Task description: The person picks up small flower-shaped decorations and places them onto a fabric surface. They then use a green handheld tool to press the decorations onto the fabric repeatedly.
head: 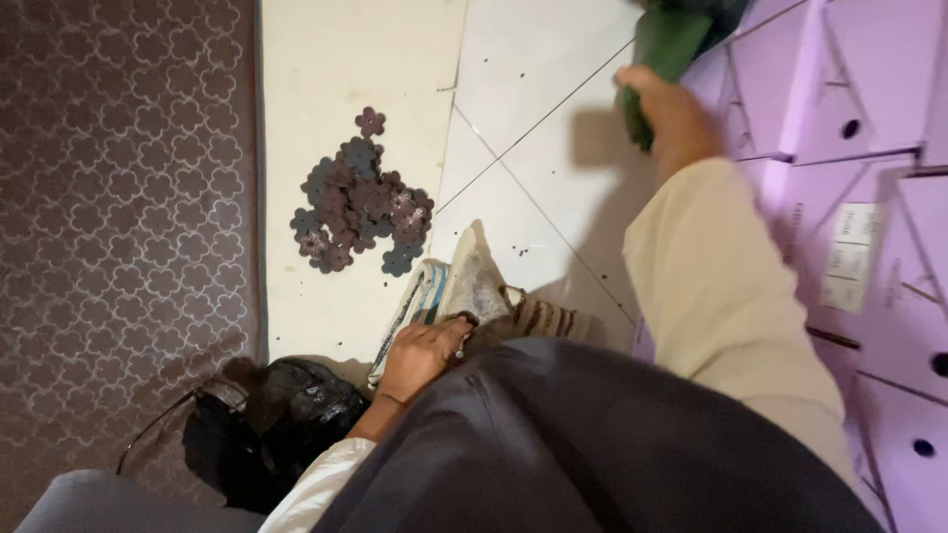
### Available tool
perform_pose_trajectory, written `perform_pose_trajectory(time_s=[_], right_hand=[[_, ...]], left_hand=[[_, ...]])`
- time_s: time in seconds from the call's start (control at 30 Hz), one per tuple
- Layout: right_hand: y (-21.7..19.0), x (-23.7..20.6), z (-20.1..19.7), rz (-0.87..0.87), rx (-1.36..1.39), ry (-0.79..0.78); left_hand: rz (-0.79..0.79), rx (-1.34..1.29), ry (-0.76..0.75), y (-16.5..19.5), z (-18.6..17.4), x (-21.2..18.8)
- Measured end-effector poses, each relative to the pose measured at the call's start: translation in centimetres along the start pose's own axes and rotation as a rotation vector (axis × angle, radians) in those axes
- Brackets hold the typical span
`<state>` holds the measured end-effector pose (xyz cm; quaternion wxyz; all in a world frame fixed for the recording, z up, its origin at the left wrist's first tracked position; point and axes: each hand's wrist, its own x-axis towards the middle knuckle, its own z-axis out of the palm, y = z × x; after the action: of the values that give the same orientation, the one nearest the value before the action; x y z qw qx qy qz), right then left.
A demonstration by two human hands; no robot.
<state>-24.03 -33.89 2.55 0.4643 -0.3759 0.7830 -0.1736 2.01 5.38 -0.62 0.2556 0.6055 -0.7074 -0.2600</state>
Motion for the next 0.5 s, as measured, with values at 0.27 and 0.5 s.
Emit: perform_pose_trajectory(time_s=[0.27, 0.5], right_hand=[[10.7, -4.7, 1.8, -0.283, -0.024, 0.072], [18.1, -16.3, 1.0, -0.235, -0.086, 0.167]], left_hand=[[-0.029, 0.039, 0.008, 0.3, 0.7, 2.7], [0.023, 0.135, 0.083, 0.2, 2.4, 5.8]])
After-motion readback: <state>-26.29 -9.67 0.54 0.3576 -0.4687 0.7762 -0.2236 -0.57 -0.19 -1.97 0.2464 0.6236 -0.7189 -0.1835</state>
